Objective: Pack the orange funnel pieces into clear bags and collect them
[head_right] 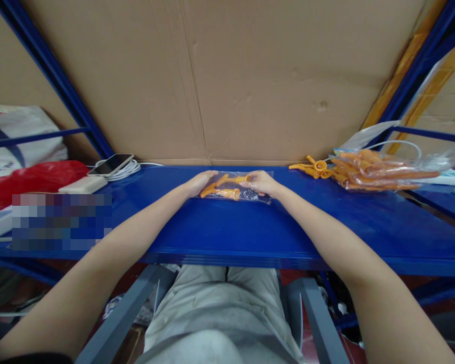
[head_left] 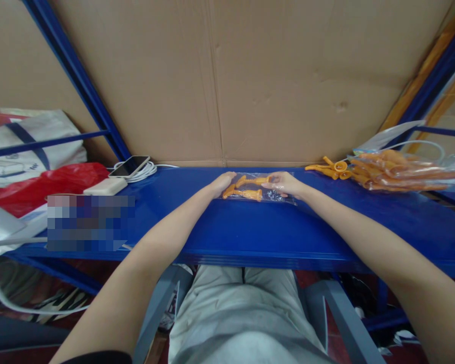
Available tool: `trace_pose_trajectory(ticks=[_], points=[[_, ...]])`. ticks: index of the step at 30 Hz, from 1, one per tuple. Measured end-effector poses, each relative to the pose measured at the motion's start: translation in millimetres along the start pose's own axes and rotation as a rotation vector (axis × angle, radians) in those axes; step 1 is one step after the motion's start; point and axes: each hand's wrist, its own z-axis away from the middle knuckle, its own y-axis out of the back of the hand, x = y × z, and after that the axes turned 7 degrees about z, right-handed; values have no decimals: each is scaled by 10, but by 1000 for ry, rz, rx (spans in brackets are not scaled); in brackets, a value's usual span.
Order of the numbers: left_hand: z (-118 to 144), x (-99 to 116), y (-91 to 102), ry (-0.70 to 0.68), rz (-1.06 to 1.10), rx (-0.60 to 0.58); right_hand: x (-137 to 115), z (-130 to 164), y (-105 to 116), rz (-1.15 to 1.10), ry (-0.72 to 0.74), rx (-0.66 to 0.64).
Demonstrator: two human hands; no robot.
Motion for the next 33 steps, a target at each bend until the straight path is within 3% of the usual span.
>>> trace_pose_trajectory(ticks=[5,9,20,27,33], points=[[53,31,-55,76,160,-68,12,-28,-86,17,48,81],[77,24,-93,5,151,-131,55,-57,-131,6,19,132],[111,96,-37,-185,-158,4,56,-109,-112,-166,-67,152],[160,118,-18,-219,-246,-56,24,-30,-9,-119,31,-141],[189,156,-14,-233,-354,-53,54,-39,34,-117,145,-302]])
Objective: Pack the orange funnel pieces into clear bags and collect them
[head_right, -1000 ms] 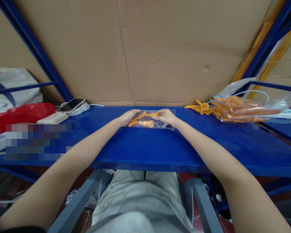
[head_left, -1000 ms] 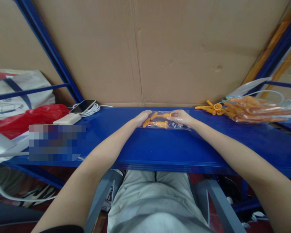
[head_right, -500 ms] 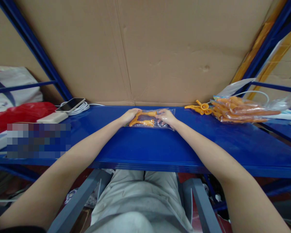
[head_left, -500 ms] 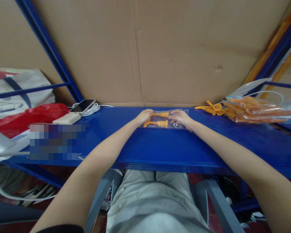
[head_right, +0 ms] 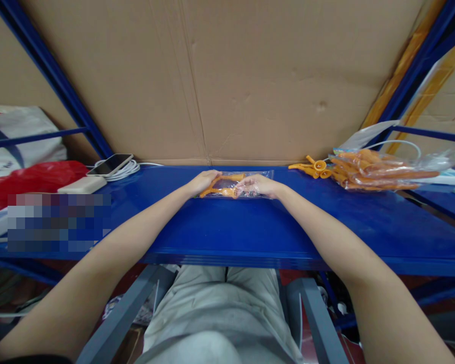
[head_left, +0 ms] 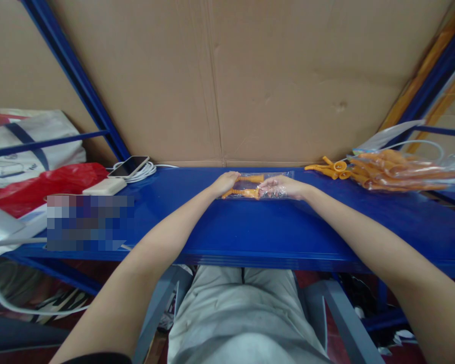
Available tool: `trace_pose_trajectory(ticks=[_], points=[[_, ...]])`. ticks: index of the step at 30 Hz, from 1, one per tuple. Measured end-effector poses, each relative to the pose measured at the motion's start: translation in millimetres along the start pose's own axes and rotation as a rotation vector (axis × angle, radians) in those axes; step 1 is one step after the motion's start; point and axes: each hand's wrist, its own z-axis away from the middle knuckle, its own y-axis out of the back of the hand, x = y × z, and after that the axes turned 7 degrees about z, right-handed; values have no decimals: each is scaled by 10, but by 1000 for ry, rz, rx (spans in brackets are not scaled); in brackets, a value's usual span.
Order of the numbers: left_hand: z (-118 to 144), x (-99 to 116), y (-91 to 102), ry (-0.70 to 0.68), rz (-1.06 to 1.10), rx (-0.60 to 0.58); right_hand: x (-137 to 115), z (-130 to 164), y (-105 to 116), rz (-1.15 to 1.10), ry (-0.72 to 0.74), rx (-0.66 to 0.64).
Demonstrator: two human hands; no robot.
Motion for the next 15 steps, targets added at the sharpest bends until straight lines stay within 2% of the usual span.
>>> trace_pose_trajectory(ticks=[4,10,13,15], points=[[44,39,-15,-28,-159,-33,36,-13,2,-15,43,-72],[67,28,-76,-108,-324,-233,51,-15,-6,-54,35,-112],[46,-13,-96,-110,-349,-256,50,-17,-15,-81,-22,-70],[33,-37,-101,-110,-349,-260,44,-29,-28,-108,-76,32]])
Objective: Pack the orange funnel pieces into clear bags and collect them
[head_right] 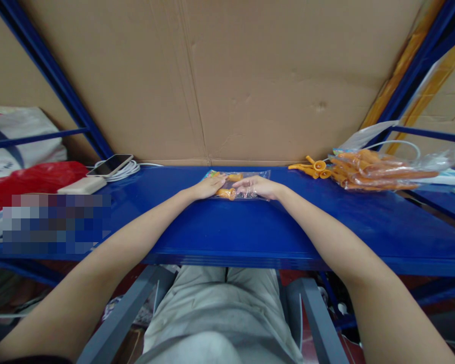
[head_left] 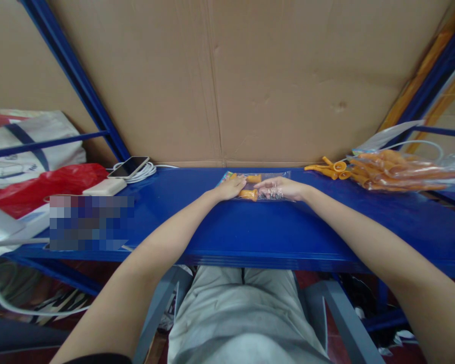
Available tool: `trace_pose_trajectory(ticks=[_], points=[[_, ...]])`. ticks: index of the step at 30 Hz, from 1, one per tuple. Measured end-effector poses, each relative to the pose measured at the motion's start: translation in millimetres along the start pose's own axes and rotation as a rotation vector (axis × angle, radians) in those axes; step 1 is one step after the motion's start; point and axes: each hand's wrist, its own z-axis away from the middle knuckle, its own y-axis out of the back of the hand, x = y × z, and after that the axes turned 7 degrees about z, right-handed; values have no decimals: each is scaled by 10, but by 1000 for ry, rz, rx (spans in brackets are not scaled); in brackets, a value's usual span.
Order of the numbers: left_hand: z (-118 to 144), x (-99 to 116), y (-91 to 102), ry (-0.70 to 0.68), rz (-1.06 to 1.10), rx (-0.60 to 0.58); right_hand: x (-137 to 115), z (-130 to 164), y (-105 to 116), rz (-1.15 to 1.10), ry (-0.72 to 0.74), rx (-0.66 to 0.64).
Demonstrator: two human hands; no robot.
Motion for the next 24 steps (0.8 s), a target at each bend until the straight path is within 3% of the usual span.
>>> trace_pose_trajectory(ticks=[3,5,12,24], points=[[-7,-20,-7,-1,17,2,-15,-24,-25,-69,-89,210],[-9,-28,-9,-3,26,6,-19,-35,-34,-104,-123,269],[-25,-61,-12,-18,6,-13,41,-58,-5,64,-50,215],[-17,-41,-13,-5,-14,-20,54,-50,27,113,-15,175]])
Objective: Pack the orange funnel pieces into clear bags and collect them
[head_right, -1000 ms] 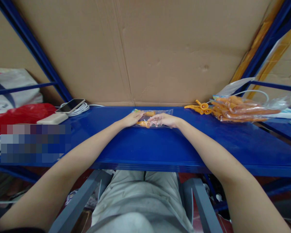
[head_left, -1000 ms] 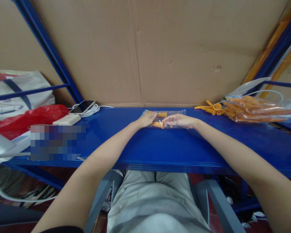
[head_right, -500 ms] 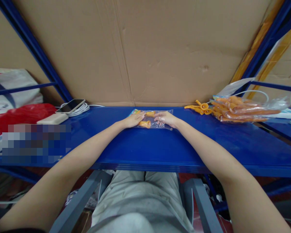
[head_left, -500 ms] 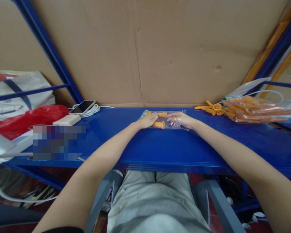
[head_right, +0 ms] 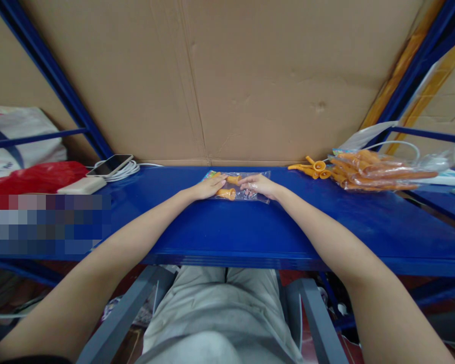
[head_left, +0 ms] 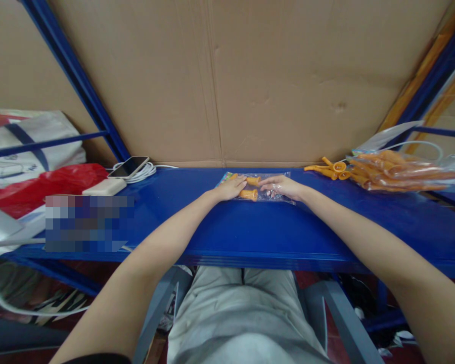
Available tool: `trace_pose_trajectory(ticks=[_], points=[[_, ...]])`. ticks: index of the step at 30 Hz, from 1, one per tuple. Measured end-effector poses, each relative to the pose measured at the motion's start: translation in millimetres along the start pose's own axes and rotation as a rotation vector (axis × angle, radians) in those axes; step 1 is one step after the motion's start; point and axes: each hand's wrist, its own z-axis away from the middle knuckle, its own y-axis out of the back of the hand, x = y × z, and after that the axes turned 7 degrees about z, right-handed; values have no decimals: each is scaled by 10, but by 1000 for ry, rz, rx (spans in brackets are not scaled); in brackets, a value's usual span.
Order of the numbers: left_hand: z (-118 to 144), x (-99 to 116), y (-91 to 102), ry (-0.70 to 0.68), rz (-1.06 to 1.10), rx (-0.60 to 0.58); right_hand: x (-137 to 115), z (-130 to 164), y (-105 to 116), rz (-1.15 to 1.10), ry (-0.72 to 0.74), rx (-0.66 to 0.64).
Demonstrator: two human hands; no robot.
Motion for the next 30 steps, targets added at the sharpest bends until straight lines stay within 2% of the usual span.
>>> trace_pose_trajectory(ticks=[8,13,15,17,20,23,26,30], points=[[40,65,15,7,86,44,-46,7,-5,-3,-27,-18],[55,79,25,4,22,10,-59,25,197,-10,-57,-97],[53,68,26,-6,18,6,-19,16,358,89,-70,0],[50,59,26,-11,35,9,51,10,544,301,-77,205],[49,59,27,-4,39,1,208,38,813,794,-114,569],[46,68,30,12,-17,-31,418,105,1017,1050,-216,815],[43,80,35,17,-98,-63,627,162,1152,1116,-305,900],[56,115,42,33,-158,-80,753,184,1241,1064,-438,799]])
